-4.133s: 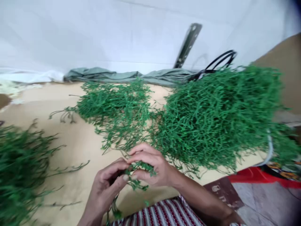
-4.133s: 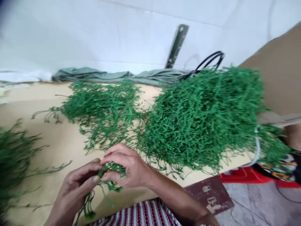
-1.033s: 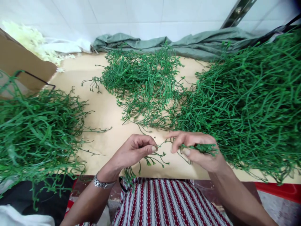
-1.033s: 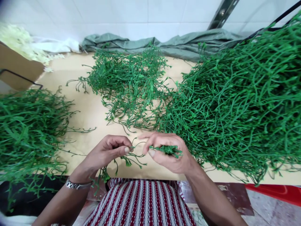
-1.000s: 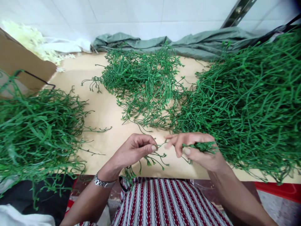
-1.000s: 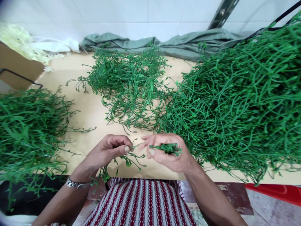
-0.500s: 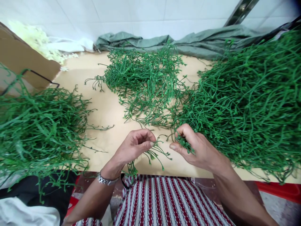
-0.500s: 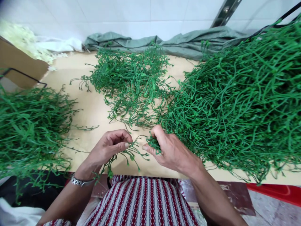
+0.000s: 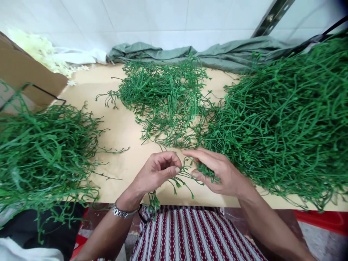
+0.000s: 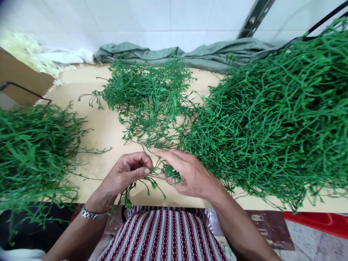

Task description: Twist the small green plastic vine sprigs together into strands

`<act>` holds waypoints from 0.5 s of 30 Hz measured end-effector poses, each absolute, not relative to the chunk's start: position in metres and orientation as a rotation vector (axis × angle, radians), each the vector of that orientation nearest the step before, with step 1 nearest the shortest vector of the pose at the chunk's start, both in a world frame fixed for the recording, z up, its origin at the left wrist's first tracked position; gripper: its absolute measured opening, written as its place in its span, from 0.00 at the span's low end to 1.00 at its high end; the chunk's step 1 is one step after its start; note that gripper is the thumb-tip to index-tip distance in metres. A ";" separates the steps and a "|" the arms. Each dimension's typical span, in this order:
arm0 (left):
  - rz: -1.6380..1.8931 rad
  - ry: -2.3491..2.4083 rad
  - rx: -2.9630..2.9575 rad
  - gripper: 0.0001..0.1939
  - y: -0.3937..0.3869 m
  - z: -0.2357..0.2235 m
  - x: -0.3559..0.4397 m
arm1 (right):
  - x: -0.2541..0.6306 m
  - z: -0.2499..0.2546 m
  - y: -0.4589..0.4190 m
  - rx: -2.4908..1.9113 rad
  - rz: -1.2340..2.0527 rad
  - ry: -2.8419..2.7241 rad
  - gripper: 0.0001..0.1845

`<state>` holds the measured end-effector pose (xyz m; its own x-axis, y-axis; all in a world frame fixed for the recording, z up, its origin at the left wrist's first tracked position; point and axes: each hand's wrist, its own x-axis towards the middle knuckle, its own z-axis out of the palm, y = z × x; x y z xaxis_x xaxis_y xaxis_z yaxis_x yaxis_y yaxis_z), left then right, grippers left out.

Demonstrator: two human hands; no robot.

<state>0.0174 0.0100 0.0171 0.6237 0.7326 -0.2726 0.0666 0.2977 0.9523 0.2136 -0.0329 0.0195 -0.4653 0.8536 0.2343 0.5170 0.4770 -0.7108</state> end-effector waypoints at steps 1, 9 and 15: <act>0.519 0.794 1.197 0.10 0.009 0.017 0.019 | 0.212 0.017 -0.031 -1.080 0.794 -2.144 0.24; 0.666 0.793 1.202 0.08 0.001 0.012 0.026 | 0.203 0.003 -0.029 -1.093 0.934 -1.971 0.08; 0.627 0.836 1.402 0.06 -0.004 0.014 0.029 | 0.199 -0.001 -0.032 -1.043 0.982 -1.825 0.01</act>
